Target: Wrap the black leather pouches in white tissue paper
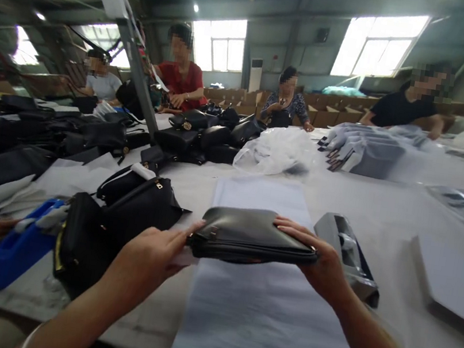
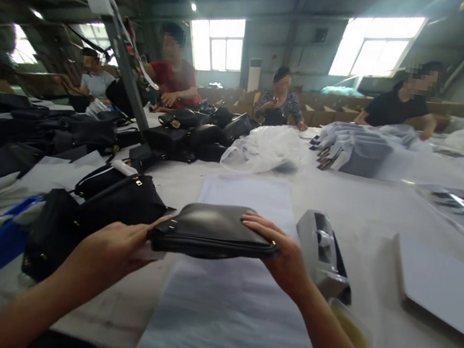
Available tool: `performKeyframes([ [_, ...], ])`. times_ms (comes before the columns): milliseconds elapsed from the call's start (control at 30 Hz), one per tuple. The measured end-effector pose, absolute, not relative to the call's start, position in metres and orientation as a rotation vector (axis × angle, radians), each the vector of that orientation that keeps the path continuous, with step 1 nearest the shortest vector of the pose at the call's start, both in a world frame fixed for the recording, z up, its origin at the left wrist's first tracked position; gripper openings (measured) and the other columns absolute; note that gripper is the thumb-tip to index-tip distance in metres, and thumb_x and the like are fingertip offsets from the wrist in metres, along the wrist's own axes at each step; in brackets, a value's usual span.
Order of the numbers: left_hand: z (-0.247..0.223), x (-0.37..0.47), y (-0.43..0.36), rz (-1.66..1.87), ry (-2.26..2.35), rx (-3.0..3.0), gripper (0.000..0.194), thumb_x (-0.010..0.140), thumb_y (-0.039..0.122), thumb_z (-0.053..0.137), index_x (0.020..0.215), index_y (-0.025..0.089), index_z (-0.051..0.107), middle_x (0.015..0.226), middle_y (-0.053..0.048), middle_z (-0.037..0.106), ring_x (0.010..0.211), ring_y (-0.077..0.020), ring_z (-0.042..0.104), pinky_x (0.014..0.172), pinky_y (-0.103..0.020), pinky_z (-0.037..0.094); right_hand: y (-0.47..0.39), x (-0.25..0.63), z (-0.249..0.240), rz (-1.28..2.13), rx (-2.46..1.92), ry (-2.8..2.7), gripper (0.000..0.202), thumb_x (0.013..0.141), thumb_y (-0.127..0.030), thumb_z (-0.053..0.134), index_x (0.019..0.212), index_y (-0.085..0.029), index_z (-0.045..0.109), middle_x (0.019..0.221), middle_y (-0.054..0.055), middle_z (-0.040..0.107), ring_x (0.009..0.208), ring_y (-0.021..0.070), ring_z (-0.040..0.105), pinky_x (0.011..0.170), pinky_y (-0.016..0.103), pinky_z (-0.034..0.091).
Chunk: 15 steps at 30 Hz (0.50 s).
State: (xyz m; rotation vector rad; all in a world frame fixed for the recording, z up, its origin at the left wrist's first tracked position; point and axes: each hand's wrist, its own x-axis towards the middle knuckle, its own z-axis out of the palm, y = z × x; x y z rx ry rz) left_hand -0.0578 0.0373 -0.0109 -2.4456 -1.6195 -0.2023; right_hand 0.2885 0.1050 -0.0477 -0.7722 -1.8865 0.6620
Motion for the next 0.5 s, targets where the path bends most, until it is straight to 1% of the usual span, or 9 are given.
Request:
performKeyframes([
  [67, -0.019, -0.050, 0.064, -0.205, -1.477, -2.454, 0.082, 0.086, 0.011, 0.061, 0.155, 0.026, 0.019, 0.113, -0.006, 0.069, 0.091, -0.0220, 0.065, 0.085, -0.036, 0.048, 0.121, 0.300, -0.059, 0.493, -0.747, -1.940, 0.034, 0.092, -0.017, 0.059, 0.123, -0.028, 0.068, 0.136, 0.005, 0.061, 0.134, 0.0253, 0.048, 0.115, 0.048, 0.038],
  [100, -0.027, -0.046, 0.075, -0.175, -1.428, -2.488, 0.085, 0.086, 0.006, 0.058, 0.155, 0.027, 0.015, 0.115, -0.006, 0.068, 0.093, -0.0211, 0.065, 0.088, -0.036, 0.047, 0.128, 0.307, -0.070, 0.439, -0.769, -1.969, 0.036, 0.092, -0.014, 0.056, 0.122, -0.029, 0.068, 0.140, 0.004, 0.057, 0.137, 0.0250, 0.043, 0.116, 0.049, 0.035],
  [167, -0.051, -0.039, 0.092, -0.042, -1.367, -2.570, 0.086, 0.084, -0.003, 0.052, 0.155, 0.030, 0.018, 0.111, -0.004, 0.067, 0.092, -0.0195, 0.064, 0.089, -0.036, 0.047, 0.134, 0.322, -0.096, 0.383, -0.863, -2.020, 0.044, 0.090, -0.008, 0.049, 0.123, -0.031, 0.068, 0.147, 0.002, 0.050, 0.140, 0.0244, 0.039, 0.116, 0.050, 0.035],
  [267, -0.083, -0.037, 0.098, 0.134, -1.333, -2.675, 0.086, 0.081, -0.010, 0.046, 0.153, 0.033, 0.026, 0.100, -0.002, 0.069, 0.088, -0.0197, 0.065, 0.087, -0.036, 0.049, 0.125, 0.343, -0.131, 0.398, -1.069, -2.099, 0.055, 0.084, -0.002, 0.039, 0.121, -0.031, 0.069, 0.147, 0.001, 0.050, 0.135, 0.0227, 0.048, 0.112, 0.046, 0.042],
  [300, -0.089, -0.038, 0.096, 0.137, -1.339, -2.706, 0.086, 0.080, -0.009, 0.047, 0.152, 0.033, 0.028, 0.103, -0.003, 0.070, 0.091, -0.0206, 0.066, 0.089, -0.038, 0.050, 0.118, 0.347, -0.136, 0.401, -1.142, -2.103, 0.056, 0.084, -0.002, 0.038, 0.119, -0.031, 0.070, 0.144, 0.001, 0.053, 0.131, 0.0220, 0.052, 0.111, 0.044, 0.043],
  [333, -0.090, -0.039, 0.094, 0.117, -1.343, -2.738, 0.084, 0.080, -0.007, 0.050, 0.151, 0.034, 0.030, 0.111, -0.005, 0.069, 0.097, -0.0226, 0.066, 0.091, -0.041, 0.050, 0.111, 0.349, -0.137, 0.389, -1.209, -2.084, 0.054, 0.085, -0.003, 0.038, 0.119, -0.030, 0.070, 0.142, 0.001, 0.055, 0.128, 0.0214, 0.055, 0.111, 0.043, 0.044],
  [400, -0.083, -0.038, 0.091, 0.035, -1.323, -2.815, 0.075, 0.080, 0.002, 0.059, 0.146, 0.033, 0.041, 0.134, -0.010, 0.060, 0.116, -0.0286, 0.061, 0.099, -0.048, 0.047, 0.100, 0.343, -0.128, 0.301, -1.297, -2.007, 0.047, 0.090, -0.008, 0.041, 0.123, -0.030, 0.067, 0.142, 0.002, 0.056, 0.128, 0.0212, 0.055, 0.112, 0.042, 0.043],
  [467, -0.068, -0.029, 0.092, -0.108, -1.283, -2.877, 0.057, 0.085, 0.016, 0.064, 0.140, 0.028, 0.049, 0.149, -0.012, 0.047, 0.132, -0.0309, 0.050, 0.106, -0.051, 0.043, 0.097, 0.326, -0.111, 0.163, -1.291, -1.982, 0.042, 0.096, -0.018, 0.046, 0.135, -0.028, 0.057, 0.145, 0.004, 0.052, 0.134, 0.0224, 0.049, 0.114, 0.043, 0.040],
  [500, -0.061, -0.019, 0.095, -0.218, -1.263, -2.889, 0.050, 0.090, 0.023, 0.060, 0.139, 0.026, 0.050, 0.152, -0.011, 0.044, 0.136, -0.0288, 0.046, 0.109, -0.049, 0.041, 0.098, 0.315, -0.103, 0.094, -1.268, -2.013, 0.045, 0.097, -0.023, 0.049, 0.141, -0.027, 0.051, 0.149, 0.005, 0.048, 0.138, 0.0236, 0.043, 0.116, 0.044, 0.037],
])
